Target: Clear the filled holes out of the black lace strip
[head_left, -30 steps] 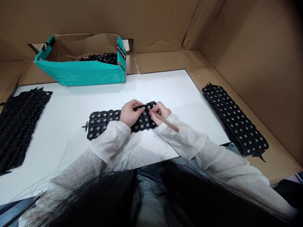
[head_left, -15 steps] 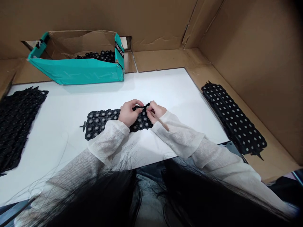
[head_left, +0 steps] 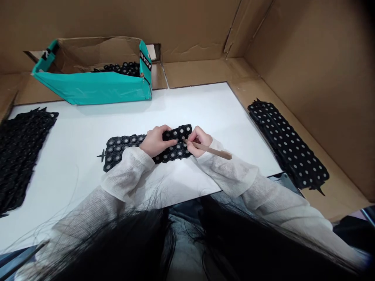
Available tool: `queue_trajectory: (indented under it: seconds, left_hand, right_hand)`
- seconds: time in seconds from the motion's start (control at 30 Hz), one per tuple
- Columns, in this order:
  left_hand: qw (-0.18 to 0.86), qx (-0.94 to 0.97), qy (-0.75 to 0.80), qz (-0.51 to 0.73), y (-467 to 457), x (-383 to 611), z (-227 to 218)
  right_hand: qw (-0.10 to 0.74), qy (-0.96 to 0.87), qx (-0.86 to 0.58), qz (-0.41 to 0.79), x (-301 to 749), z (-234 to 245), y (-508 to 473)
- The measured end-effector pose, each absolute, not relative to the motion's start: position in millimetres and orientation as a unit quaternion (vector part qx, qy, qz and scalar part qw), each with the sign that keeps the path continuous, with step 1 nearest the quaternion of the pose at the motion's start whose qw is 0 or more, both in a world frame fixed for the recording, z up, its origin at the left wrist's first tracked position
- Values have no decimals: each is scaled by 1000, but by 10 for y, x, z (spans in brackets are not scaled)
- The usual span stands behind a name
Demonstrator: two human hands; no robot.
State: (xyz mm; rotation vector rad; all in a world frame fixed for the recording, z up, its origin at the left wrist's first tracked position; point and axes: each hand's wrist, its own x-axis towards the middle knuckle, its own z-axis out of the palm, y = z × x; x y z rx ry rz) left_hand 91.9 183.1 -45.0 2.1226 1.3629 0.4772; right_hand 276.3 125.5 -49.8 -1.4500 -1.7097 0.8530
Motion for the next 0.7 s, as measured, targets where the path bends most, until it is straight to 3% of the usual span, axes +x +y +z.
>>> queue_trajectory:
  seconds: [0.3,0.7]
  left_hand:
    - [176,815,523,174,1722,973,-426]
    - [256,816,479,199,1738,958,-434]
  right_hand:
    - [353,-708,-546,275,2732,-485,1219]
    - [283,-764,-538,217,2622,-503,1313]
